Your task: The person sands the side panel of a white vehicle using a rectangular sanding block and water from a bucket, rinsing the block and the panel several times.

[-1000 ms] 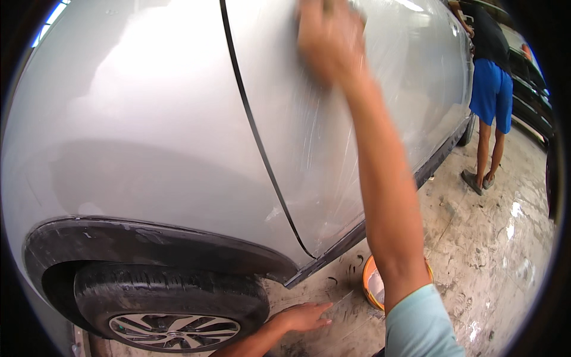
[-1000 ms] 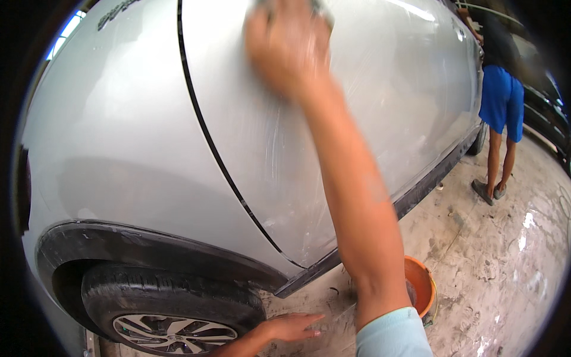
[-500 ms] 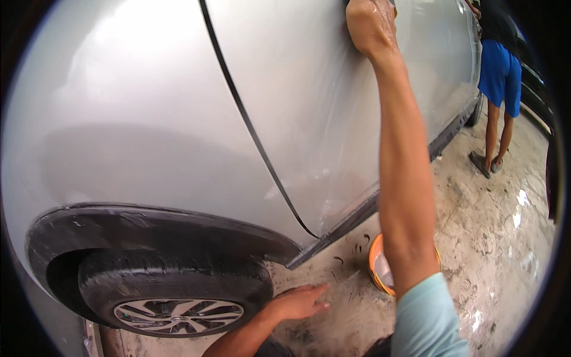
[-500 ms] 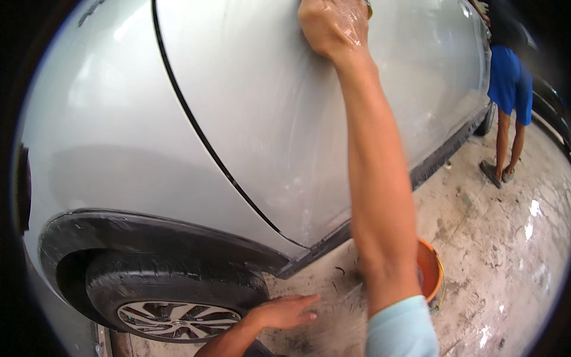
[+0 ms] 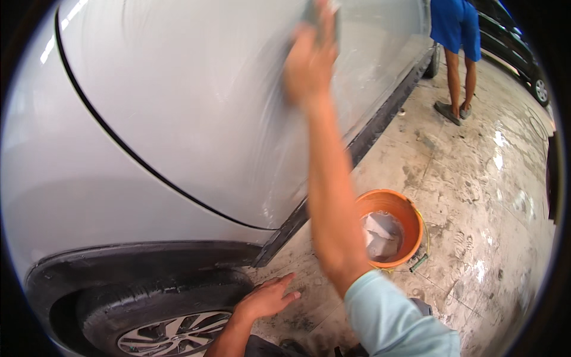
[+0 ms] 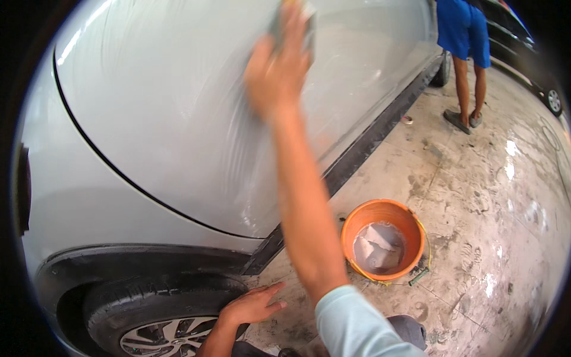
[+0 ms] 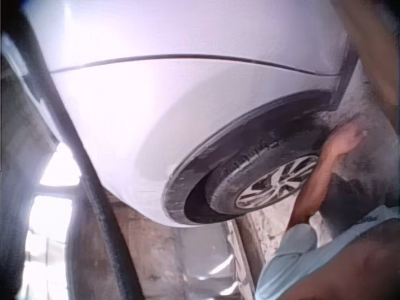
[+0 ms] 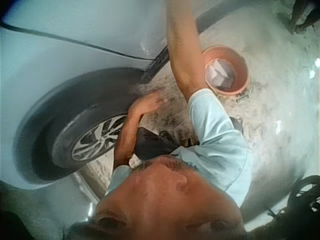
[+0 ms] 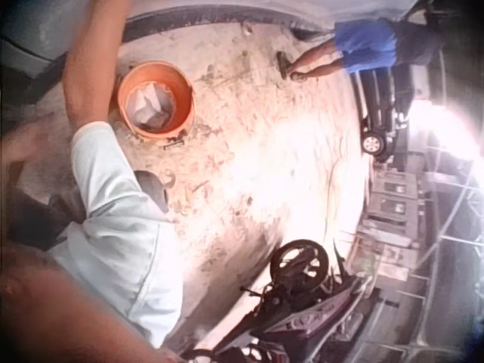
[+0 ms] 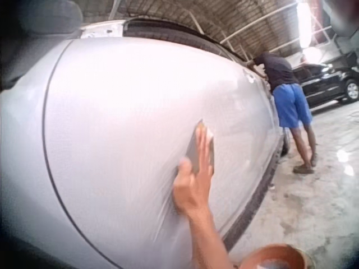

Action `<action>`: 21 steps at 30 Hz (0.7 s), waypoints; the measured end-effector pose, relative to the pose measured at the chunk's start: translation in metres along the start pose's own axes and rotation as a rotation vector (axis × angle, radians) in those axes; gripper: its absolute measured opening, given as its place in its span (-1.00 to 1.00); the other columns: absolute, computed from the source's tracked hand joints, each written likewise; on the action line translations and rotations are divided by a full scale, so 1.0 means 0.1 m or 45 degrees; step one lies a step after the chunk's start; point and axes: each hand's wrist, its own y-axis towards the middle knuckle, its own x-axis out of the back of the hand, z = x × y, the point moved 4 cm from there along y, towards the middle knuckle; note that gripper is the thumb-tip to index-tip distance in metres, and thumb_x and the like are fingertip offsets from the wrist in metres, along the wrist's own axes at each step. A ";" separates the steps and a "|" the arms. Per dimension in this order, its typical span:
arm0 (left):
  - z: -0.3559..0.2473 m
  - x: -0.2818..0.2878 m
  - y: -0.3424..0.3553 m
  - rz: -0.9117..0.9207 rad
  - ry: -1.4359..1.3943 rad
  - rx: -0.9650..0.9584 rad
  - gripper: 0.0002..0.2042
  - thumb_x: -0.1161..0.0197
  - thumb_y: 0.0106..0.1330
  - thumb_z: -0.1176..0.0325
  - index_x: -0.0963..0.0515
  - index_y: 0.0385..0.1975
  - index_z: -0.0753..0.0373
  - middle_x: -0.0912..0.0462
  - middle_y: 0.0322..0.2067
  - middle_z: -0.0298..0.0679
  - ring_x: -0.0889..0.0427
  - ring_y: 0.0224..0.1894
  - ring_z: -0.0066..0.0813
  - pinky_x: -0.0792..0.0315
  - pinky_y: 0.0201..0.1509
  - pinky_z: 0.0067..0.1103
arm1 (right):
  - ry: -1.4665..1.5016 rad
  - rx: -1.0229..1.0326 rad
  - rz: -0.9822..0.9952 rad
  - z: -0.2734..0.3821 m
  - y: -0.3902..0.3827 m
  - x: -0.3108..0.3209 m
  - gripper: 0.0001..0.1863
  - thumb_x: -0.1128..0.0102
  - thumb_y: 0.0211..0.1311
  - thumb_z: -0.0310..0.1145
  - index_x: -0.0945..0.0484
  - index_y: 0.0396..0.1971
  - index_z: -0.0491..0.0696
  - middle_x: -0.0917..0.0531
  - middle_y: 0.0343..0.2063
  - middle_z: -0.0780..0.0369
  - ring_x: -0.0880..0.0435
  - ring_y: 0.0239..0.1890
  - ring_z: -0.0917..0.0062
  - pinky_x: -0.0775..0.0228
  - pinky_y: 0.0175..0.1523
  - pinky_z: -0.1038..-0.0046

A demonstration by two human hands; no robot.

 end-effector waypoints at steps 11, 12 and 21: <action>-0.10 0.02 0.03 0.093 -0.009 0.019 -0.35 -0.01 0.40 -0.04 -0.12 0.36 0.23 -0.31 0.27 0.09 -0.29 0.31 0.01 -0.19 0.35 -0.37 | -0.106 -0.168 -0.136 -1.00 0.47 0.61 -0.40 0.21 0.35 -0.35 -0.03 0.38 -0.13 -0.10 0.41 0.10 0.01 0.46 0.28 0.25 0.49 0.20; -0.08 -0.01 0.10 0.053 -0.002 -0.013 -0.35 -0.01 0.40 -0.04 -0.11 0.37 0.22 -0.32 0.26 0.09 -0.30 0.31 0.01 -0.20 0.34 -0.36 | -0.076 -0.092 -0.126 -0.87 0.13 0.46 -0.36 0.21 0.33 -0.37 0.03 0.40 -0.10 -0.09 0.41 0.12 0.03 0.47 0.29 0.27 0.49 0.19; -0.20 0.01 0.28 0.184 -0.005 0.073 -0.33 0.01 0.39 -0.06 -0.13 0.35 0.27 -0.32 0.25 0.13 -0.30 0.30 0.03 -0.18 0.35 -0.32 | 0.205 -0.239 -0.221 -1.02 -0.29 0.80 -0.23 0.17 0.16 -0.53 0.13 0.41 -0.17 -0.04 0.42 0.01 0.07 0.48 0.26 0.23 0.50 0.21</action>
